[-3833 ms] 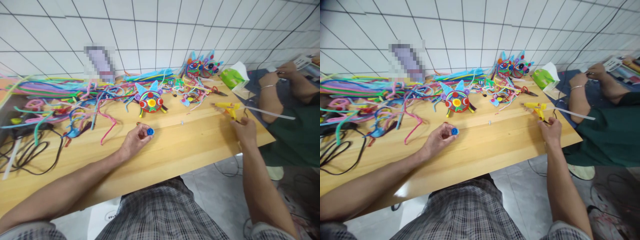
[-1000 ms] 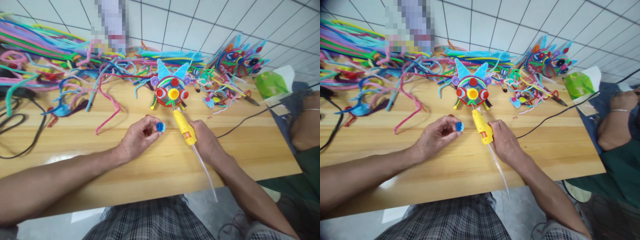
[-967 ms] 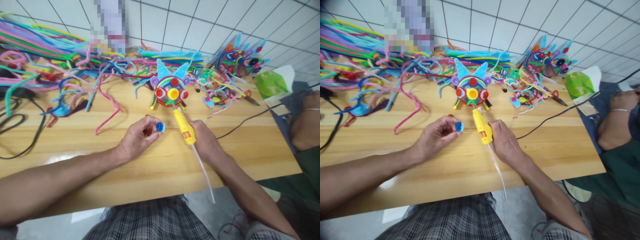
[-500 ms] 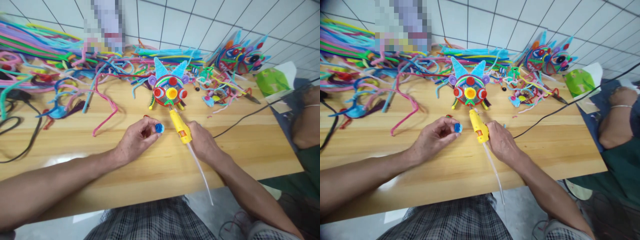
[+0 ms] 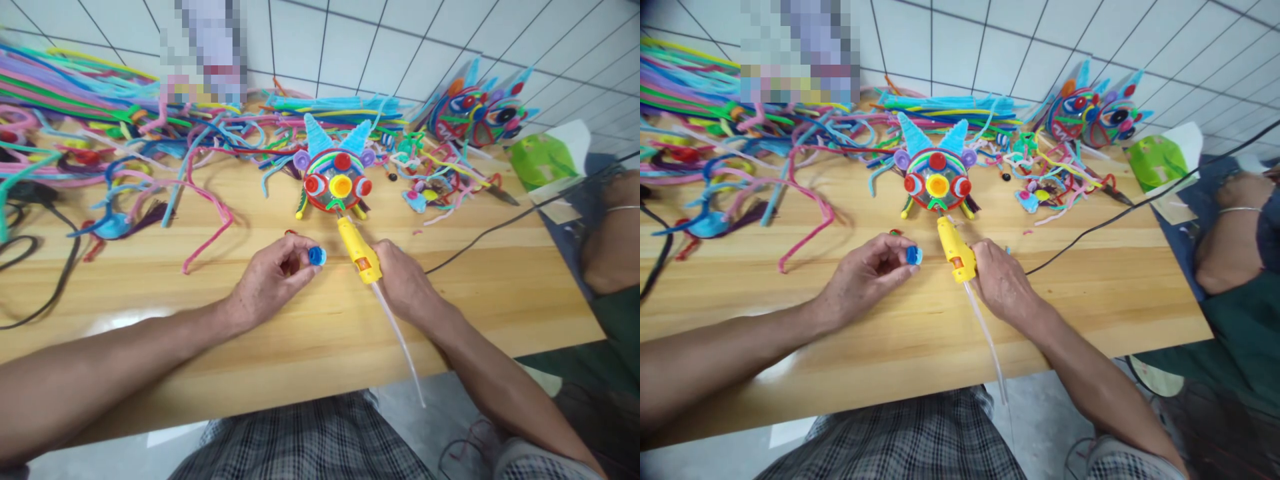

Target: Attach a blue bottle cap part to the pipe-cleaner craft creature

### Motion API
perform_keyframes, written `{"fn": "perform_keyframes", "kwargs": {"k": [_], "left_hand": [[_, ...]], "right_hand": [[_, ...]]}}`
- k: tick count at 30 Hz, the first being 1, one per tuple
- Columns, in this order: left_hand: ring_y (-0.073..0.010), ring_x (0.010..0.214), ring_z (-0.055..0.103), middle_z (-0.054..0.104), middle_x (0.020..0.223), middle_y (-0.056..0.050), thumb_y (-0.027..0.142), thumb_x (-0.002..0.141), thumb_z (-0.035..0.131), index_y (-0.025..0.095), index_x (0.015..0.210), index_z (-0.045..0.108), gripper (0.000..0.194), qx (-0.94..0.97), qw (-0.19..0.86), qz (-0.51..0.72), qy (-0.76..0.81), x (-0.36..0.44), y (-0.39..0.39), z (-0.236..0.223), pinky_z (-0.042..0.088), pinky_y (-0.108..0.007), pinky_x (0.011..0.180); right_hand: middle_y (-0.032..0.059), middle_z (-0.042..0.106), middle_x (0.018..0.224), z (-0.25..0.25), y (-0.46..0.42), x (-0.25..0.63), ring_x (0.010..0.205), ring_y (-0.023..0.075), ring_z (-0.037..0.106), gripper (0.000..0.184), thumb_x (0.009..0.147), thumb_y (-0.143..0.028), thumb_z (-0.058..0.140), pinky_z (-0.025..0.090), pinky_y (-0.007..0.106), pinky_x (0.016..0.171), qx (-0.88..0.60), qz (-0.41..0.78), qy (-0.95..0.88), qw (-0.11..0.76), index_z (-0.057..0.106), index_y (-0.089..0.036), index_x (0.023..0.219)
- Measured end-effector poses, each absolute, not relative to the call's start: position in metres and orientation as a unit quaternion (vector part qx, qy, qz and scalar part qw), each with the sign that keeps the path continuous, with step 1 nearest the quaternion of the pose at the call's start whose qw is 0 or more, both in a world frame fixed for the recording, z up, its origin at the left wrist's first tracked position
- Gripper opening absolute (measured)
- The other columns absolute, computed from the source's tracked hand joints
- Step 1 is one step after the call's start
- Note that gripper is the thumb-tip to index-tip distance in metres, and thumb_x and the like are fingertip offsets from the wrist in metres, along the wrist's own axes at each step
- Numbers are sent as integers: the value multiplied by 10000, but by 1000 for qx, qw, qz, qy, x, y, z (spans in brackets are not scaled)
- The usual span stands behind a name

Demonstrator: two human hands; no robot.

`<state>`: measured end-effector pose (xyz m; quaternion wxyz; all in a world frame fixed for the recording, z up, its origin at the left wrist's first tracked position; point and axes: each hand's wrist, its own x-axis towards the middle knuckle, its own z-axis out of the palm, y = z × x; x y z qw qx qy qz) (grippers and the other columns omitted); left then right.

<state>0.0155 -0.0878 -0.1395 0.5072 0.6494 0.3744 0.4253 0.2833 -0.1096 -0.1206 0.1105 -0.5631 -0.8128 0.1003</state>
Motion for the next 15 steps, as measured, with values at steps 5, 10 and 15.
{"fn": "perform_keyframes", "kwargs": {"k": [5, 10, 15], "left_hand": [[-94, 674, 567, 614, 770, 26, 199, 892, 730, 181, 1089, 662, 209, 644, 510, 421, 383, 15, -88, -136, 486, -221, 640], [-92, 646, 525, 581, 750, 30, 240, 897, 737, 183, 1070, 681, 191, 653, 477, 423, 409, 16, -85, -128, 449, -221, 612], [-97, 623, 499, 576, 742, 25, 273, 879, 748, 181, 1034, 696, 188, 678, 429, 399, 443, 16, -81, -115, 421, -225, 573]], "right_hand": [[98, 721, 1044, -116, -111, 282, 908, 269, 692, 144, 924, -241, 572, 486, 337, 735, -571, 118, -804, 117, 541, -236, 1064], [76, 726, 1026, -109, -113, 284, 902, 256, 690, 150, 942, -281, 591, 498, 331, 753, -584, 166, -779, 154, 571, -244, 1086], [32, 722, 984, -81, -121, 298, 864, 227, 684, 193, 981, -415, 616, 534, 343, 777, -555, 282, -745, 240, 631, -262, 1097]]}}
